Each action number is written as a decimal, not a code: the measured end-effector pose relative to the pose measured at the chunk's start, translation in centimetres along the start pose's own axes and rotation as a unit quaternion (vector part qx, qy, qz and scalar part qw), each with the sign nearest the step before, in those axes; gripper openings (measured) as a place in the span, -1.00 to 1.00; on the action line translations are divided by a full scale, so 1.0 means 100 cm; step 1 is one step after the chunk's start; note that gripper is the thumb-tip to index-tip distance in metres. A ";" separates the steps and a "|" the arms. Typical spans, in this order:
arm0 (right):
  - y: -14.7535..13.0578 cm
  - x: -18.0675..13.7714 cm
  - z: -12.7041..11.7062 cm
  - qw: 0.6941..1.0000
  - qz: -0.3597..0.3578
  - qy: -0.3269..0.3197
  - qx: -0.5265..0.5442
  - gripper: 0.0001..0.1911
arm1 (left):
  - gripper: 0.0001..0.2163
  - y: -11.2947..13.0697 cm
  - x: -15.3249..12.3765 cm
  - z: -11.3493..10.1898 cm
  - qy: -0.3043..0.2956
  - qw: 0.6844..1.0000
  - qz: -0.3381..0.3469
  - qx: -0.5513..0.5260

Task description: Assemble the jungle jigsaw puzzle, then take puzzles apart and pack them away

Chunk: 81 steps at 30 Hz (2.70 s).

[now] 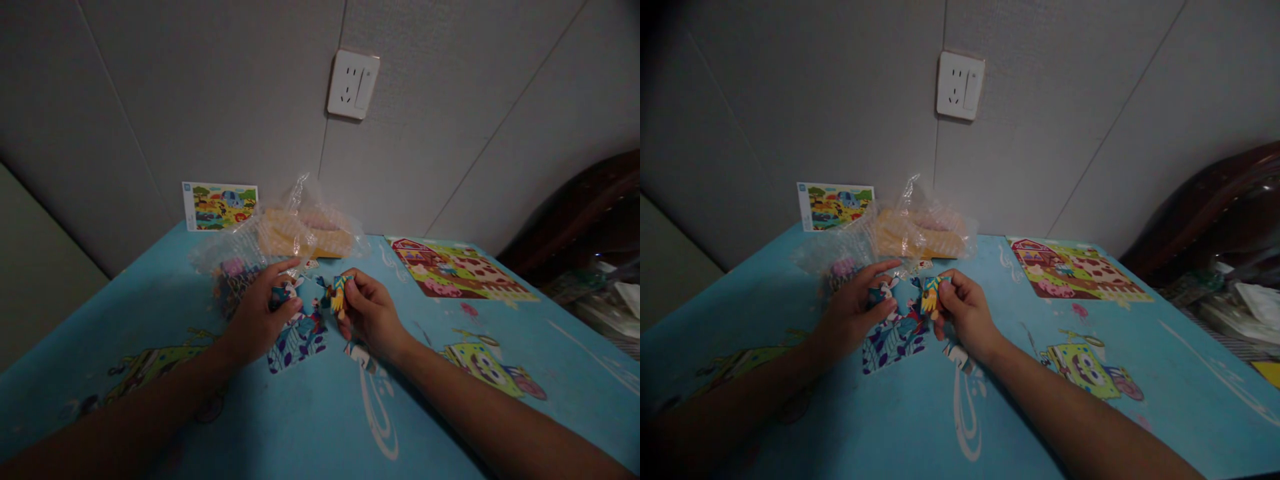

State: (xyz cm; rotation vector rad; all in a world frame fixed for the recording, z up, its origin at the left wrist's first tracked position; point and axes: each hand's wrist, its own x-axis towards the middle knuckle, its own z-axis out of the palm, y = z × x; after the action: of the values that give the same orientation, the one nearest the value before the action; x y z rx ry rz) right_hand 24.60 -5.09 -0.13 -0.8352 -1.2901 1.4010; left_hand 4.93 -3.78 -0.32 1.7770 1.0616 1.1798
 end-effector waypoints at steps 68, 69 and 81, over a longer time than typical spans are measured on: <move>-0.018 -0.020 0.066 0.792 0.082 -0.089 -0.598 -0.64 | -0.77 0.000 0.004 0.020 0.123 0.968 -0.183 -0.116; -0.017 -0.020 0.066 0.790 0.085 -0.079 -0.603 -0.62 | -0.78 0.001 0.004 0.020 0.122 0.969 -0.177 -0.121; -0.015 -0.017 0.032 0.910 -0.013 -0.058 -0.411 -0.77 | -0.76 -0.007 0.002 0.017 0.063 0.981 -0.116 -0.142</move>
State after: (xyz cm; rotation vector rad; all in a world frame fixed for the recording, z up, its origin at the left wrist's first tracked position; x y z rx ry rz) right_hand 22.31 -7.75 1.65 -1.2849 -2.0202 0.8582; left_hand 6.38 -3.52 -1.42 1.3355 1.0795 1.2411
